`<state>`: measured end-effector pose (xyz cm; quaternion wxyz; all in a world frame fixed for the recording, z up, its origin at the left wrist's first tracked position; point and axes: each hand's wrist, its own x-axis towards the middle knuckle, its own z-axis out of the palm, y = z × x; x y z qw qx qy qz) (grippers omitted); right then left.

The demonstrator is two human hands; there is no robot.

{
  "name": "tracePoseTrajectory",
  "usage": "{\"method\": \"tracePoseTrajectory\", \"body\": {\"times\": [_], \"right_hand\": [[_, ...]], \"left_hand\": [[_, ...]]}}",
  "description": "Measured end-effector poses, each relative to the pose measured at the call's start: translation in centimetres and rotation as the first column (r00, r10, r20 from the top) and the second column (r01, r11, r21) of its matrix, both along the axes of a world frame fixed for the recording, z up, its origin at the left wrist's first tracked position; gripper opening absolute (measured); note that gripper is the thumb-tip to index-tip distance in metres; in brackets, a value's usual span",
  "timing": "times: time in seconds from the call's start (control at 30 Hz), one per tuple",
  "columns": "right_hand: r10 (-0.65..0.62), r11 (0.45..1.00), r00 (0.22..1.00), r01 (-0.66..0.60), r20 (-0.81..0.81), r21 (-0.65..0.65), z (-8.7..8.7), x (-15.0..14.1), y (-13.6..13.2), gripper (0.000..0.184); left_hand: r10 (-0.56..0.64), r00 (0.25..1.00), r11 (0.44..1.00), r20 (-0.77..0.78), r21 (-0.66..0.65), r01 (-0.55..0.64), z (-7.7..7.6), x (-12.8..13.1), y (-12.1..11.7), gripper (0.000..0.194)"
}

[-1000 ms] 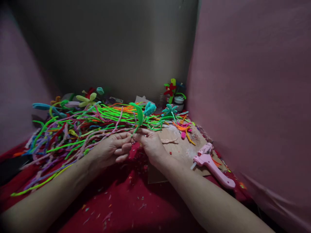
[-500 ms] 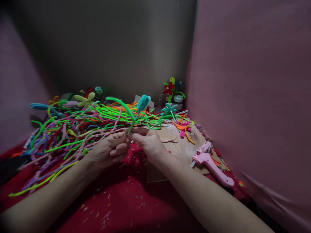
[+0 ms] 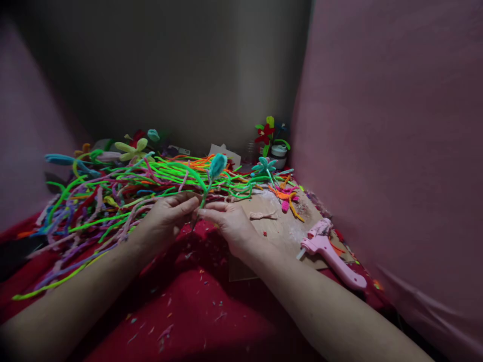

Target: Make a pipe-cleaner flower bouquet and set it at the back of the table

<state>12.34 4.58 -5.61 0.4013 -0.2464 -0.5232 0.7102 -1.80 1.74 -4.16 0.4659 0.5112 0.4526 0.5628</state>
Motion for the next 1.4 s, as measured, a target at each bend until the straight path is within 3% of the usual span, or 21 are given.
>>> {"method": "tracePoseTrajectory", "body": {"times": [0.17, 0.33, 0.47, 0.63, 0.83, 1.07, 1.27, 1.4], "right_hand": [[-0.029, 0.994, 0.995, 0.018, 0.098, 0.112, 0.0, -0.1, -0.3, 0.020], [-0.034, 0.992, 0.984, 0.011, 0.178, 0.129, 0.1, -0.2, -0.4, 0.018], [0.003, 0.993, 0.974, -0.029, 0.228, 0.111, 0.3, -0.1, -0.5, 0.015], [0.031, 0.992, 0.983, -0.052, 0.184, 0.111, 0.8, 0.0, -0.8, 0.011], [0.091, 0.987, 0.993, -0.101, 0.081, 0.126, 0.9, -0.1, -1.0, 0.007], [0.005, 0.989, 0.996, -0.017, 0.084, 0.150, 0.3, -0.3, -0.8, 0.013], [0.030, 0.986, 0.964, -0.072, 0.262, 0.151, 0.0, -0.2, -0.7, 0.017], [0.047, 0.985, 0.970, -0.085, 0.240, 0.151, -0.3, -0.2, -0.4, 0.021]], "left_hand": [[-0.008, 1.000, 1.000, 0.004, 0.013, 0.008, -0.1, 0.1, -0.2, 0.015], [0.022, 0.994, 1.000, -0.103, -0.016, -0.024, 0.2, 0.2, -0.6, 0.020], [-0.020, 0.985, 0.998, -0.173, -0.064, 0.009, 0.6, 0.0, -0.7, 0.024], [-0.127, 0.977, 0.990, -0.169, -0.084, 0.114, 0.8, -0.5, -0.7, 0.029], [-0.214, 0.972, 0.975, -0.100, -0.082, 0.206, 1.3, -0.8, -0.8, 0.017], [-0.128, 0.988, 0.991, -0.088, -0.046, 0.124, 0.7, -0.4, -0.4, 0.017], [-0.021, 0.989, 0.998, -0.148, -0.058, 0.013, 0.5, -0.6, -0.5, 0.020], [-0.023, 0.996, 0.997, -0.091, -0.078, 0.016, 1.1, -0.5, -0.6, 0.018]]}}
